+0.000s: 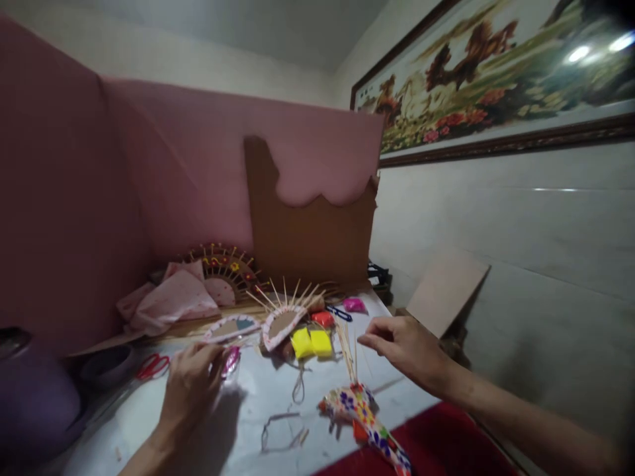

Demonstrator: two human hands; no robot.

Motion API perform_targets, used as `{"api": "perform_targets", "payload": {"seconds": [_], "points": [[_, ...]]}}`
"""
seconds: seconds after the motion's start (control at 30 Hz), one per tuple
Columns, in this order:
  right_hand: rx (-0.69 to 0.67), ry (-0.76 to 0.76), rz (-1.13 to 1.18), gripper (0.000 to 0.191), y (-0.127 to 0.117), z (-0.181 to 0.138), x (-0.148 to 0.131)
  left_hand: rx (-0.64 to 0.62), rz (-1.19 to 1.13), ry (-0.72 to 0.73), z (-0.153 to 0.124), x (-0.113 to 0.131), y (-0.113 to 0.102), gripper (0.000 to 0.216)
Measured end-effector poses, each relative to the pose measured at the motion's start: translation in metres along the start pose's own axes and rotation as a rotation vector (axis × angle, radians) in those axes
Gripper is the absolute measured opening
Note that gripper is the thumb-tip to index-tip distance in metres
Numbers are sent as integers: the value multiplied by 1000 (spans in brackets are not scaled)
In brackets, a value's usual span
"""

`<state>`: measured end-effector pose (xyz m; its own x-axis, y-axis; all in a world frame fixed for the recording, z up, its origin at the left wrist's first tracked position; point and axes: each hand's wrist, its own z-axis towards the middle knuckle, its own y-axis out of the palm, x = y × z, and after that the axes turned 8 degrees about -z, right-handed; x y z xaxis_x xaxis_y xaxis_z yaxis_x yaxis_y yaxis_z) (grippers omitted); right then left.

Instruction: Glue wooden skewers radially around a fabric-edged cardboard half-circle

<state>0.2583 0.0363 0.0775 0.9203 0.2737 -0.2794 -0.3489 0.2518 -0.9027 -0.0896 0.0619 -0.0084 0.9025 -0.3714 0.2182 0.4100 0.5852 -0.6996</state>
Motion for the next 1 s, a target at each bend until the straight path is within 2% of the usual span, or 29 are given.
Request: {"api": "perform_targets", "payload": {"seconds": [0.1, 0.2, 0.3, 0.37, 0.5, 0.67, 0.83, 1.0], "points": [[142, -103, -35, 23, -13, 57, -13, -10, -41, 74, 30, 16, -21, 23], [225, -161, -64, 15, -21, 120, -28, -14, -12, 146, 77, 29, -43, 25], [257, -193, -132, 16, -29, 174, -41, 12, 12, 171, 134, 33, -56, 23], [245, -200, -188, 20, -32, 201, -45, 39, 30, 156, 169, 30, -58, 21], [208, -169, -314, 25, -29, 236, -38, 72, 49, 81, 222, 18, -48, 17], [195, -106, -437, 25, -22, 265, -19, 83, 46, -43, 260, -1, -28, 22], [280, -42, -528, 26, -33, 290, 3, 79, 34, -129, 283, -18, -4, 28], [380, -3, -627, 28, -58, 306, 43, 41, 23, -123, 283, -16, 15, 28]]}}
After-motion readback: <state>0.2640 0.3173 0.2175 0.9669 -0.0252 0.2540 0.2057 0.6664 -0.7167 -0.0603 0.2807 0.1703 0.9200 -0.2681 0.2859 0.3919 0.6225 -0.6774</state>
